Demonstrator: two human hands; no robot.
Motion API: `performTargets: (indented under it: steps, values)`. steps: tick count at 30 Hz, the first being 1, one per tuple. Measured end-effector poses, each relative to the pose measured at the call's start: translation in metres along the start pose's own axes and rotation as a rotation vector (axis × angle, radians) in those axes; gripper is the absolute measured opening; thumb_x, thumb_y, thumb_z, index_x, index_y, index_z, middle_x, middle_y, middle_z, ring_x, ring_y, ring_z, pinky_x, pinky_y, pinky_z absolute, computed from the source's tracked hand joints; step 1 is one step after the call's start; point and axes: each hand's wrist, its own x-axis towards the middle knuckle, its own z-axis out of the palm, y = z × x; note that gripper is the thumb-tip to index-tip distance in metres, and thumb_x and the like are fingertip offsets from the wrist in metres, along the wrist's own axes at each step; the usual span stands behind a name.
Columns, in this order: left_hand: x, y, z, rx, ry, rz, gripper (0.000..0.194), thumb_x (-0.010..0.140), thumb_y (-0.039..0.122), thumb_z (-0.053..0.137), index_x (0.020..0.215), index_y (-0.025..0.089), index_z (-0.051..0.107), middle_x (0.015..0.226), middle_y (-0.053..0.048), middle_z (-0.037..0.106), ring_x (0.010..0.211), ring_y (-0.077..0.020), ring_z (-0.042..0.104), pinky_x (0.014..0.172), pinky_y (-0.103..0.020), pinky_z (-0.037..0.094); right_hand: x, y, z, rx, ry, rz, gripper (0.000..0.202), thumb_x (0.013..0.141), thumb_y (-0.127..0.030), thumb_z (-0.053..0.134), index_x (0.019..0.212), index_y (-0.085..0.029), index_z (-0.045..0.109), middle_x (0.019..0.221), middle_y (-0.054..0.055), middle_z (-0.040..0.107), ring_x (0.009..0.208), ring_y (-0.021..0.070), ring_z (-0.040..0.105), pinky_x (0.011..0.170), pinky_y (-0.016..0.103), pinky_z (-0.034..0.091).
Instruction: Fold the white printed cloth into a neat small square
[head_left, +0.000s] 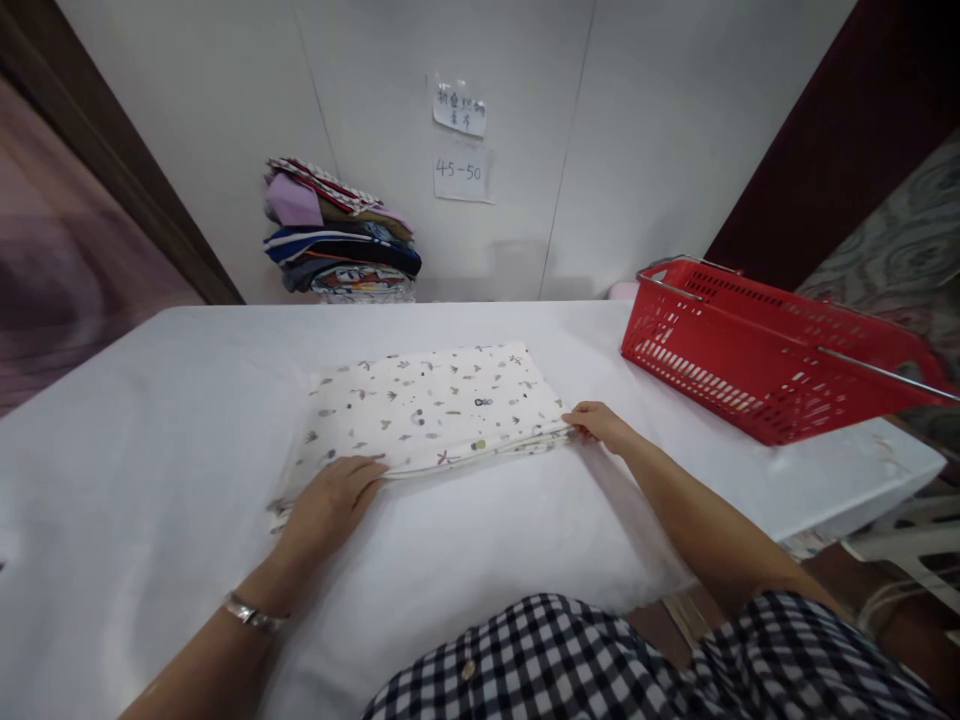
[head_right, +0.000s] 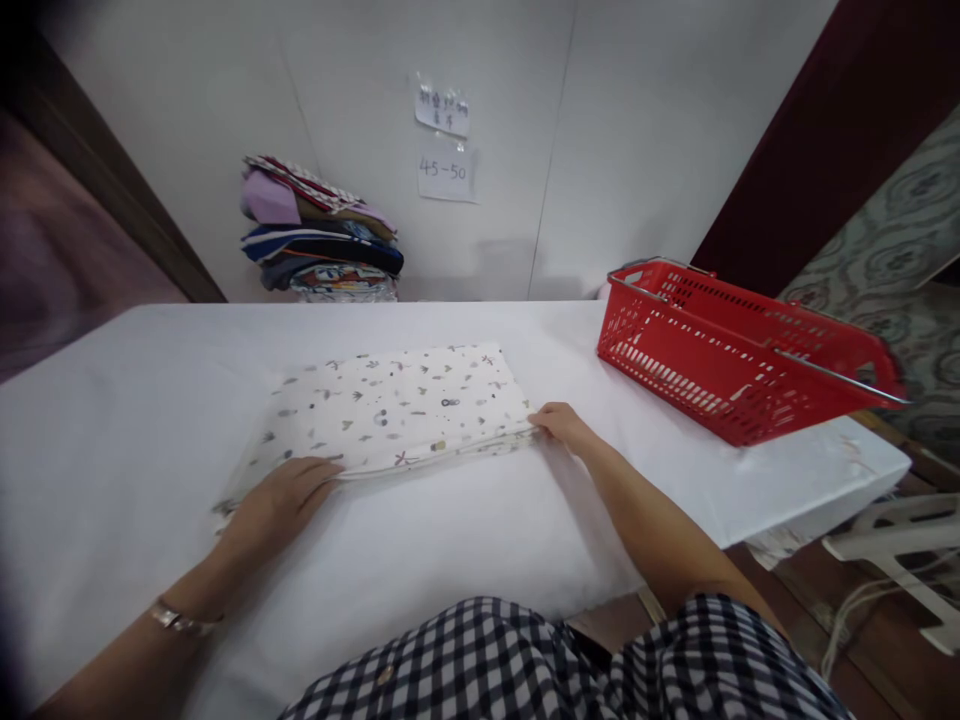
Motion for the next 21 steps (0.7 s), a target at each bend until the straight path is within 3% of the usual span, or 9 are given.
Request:
performTargets:
  steps: [6,11,21]
  values:
    - [-0.003,0.002,0.003,0.036,0.082,0.021,0.033,0.093,0.035,0.034,0.096,0.020,0.063,0.096,-0.007,0.068,0.090,-0.0199,0.062,0.082,-0.035,0.050,-0.003,-0.011,-0.002,-0.021,0.004,-0.021,0.020,0.073,-0.025,0.066,0.063,-0.017,0.051,0.041,-0.006,0.048,0.038,0.0061,0.043,0.037,0.018,0.028]
    - [-0.006,0.002,0.005,0.047,0.095,0.017,0.031,0.093,0.035,0.035,0.096,0.020,0.063,0.096,-0.006,0.068,0.090,-0.0199,0.062,0.082,-0.035,0.050,-0.004,-0.010,-0.002,0.059,-0.128,0.082,0.023,0.073,-0.031,0.070,0.070,-0.018,0.051,0.050,-0.004,0.054,0.043,0.0080,0.050,0.038,0.018,0.034]
    - [-0.007,0.000,0.007,0.020,0.100,0.001,0.028,0.092,0.035,0.039,0.097,0.022,0.063,0.098,-0.005,0.068,0.091,-0.0193,0.062,0.082,-0.033,0.049,-0.002,-0.019,-0.006,-0.209,-0.228,0.177,0.028,0.078,-0.032,0.067,0.061,-0.015,0.052,0.047,-0.003,0.053,0.039,0.0074,0.049,0.039,0.019,0.036]
